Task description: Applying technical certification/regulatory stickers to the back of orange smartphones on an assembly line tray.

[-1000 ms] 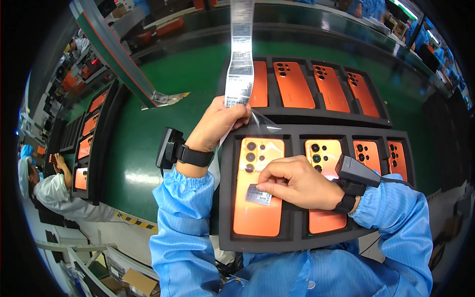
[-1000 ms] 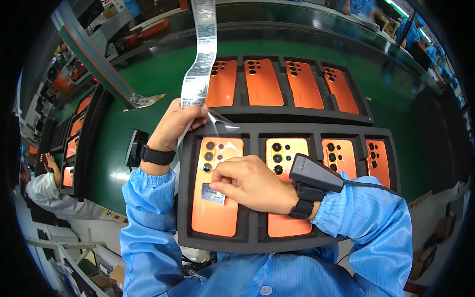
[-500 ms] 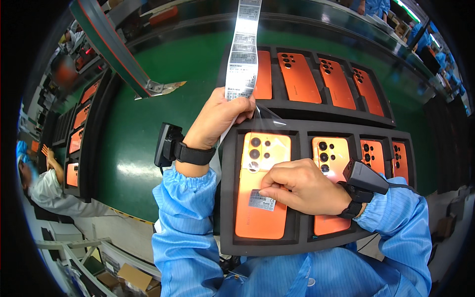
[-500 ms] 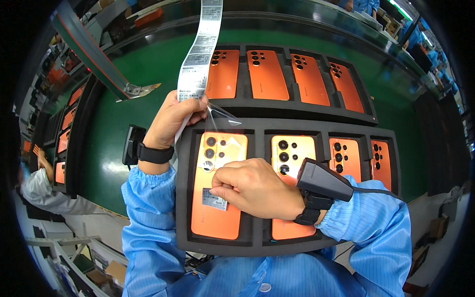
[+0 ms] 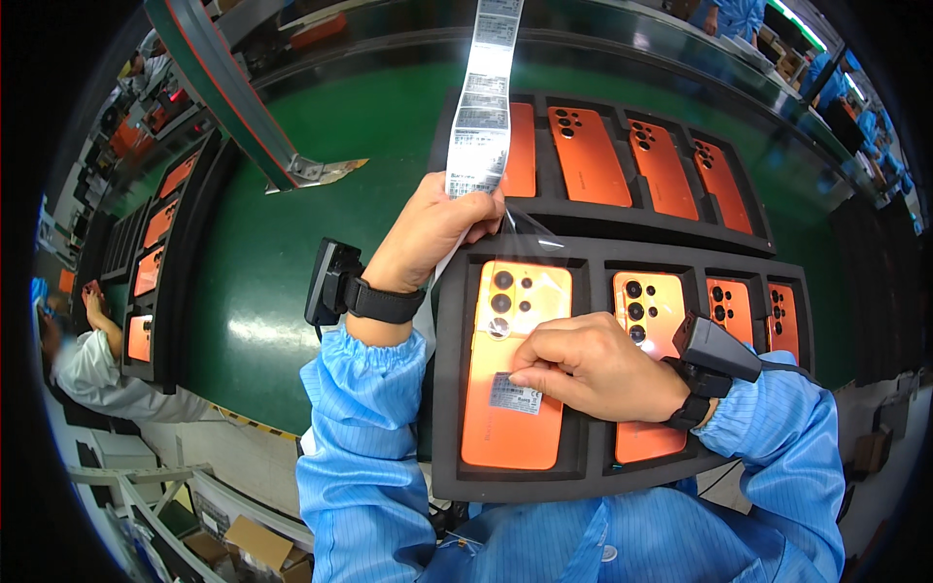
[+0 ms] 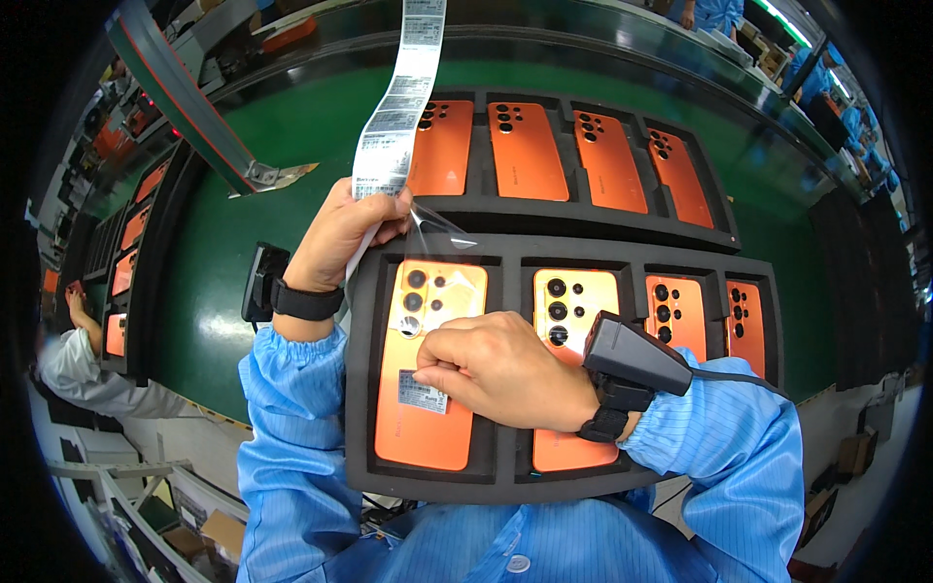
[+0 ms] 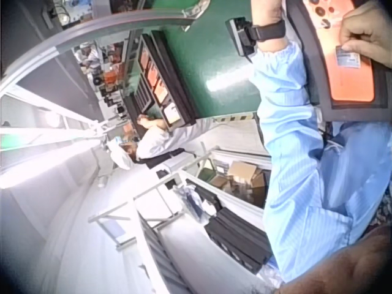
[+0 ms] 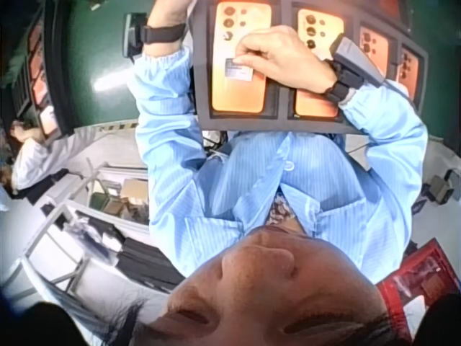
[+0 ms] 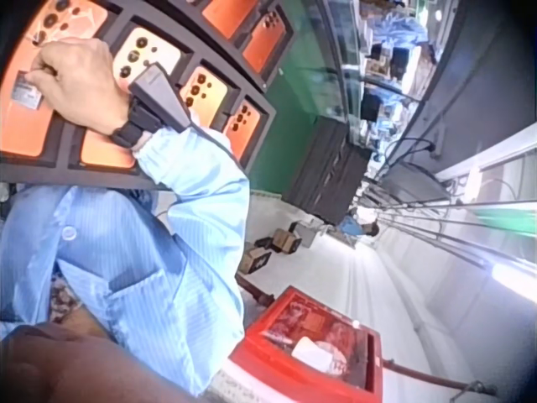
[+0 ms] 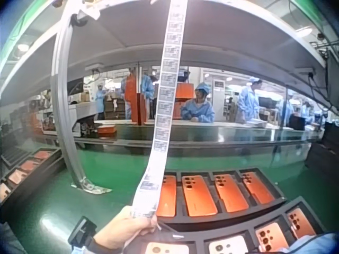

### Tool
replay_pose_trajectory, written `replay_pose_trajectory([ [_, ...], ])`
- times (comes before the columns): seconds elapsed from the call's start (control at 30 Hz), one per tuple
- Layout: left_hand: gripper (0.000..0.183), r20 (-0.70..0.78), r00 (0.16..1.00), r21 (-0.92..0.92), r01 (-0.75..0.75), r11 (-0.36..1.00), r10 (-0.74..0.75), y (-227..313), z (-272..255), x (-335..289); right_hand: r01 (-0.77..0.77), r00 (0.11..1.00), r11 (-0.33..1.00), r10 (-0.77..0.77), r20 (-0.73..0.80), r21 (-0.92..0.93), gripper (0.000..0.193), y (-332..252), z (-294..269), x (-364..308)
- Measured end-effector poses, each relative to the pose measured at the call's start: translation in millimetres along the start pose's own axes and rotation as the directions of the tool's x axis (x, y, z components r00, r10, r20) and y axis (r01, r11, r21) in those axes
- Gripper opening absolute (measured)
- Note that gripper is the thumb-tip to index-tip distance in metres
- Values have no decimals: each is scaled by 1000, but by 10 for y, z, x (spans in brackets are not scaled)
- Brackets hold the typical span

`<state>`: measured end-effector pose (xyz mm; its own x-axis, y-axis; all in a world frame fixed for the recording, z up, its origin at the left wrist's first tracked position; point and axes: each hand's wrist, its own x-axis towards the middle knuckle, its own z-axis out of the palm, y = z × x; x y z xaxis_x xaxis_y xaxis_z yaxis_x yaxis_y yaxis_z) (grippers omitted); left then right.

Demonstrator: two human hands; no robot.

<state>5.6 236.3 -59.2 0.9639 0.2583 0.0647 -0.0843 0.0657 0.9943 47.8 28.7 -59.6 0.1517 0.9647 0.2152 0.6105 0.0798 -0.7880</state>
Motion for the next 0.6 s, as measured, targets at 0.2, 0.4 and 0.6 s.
replay_pose_trajectory([
  [0.2,13,-6,1000,10,0,1000,0,5,3,2,1,1000,1000,-1,1,-6,14,-7,-6,0],
  [0.4,11,-6,1000,-4,11,1000,-11,4,-2,8,-3,1000,1000,4,15,-21,14,6,-20,3],
  [0.6,13,2,1000,-15,-12,1000,12,-22,-26,-2,-16,1000,1000,16,23,-10,14,-4,-4,11],
])
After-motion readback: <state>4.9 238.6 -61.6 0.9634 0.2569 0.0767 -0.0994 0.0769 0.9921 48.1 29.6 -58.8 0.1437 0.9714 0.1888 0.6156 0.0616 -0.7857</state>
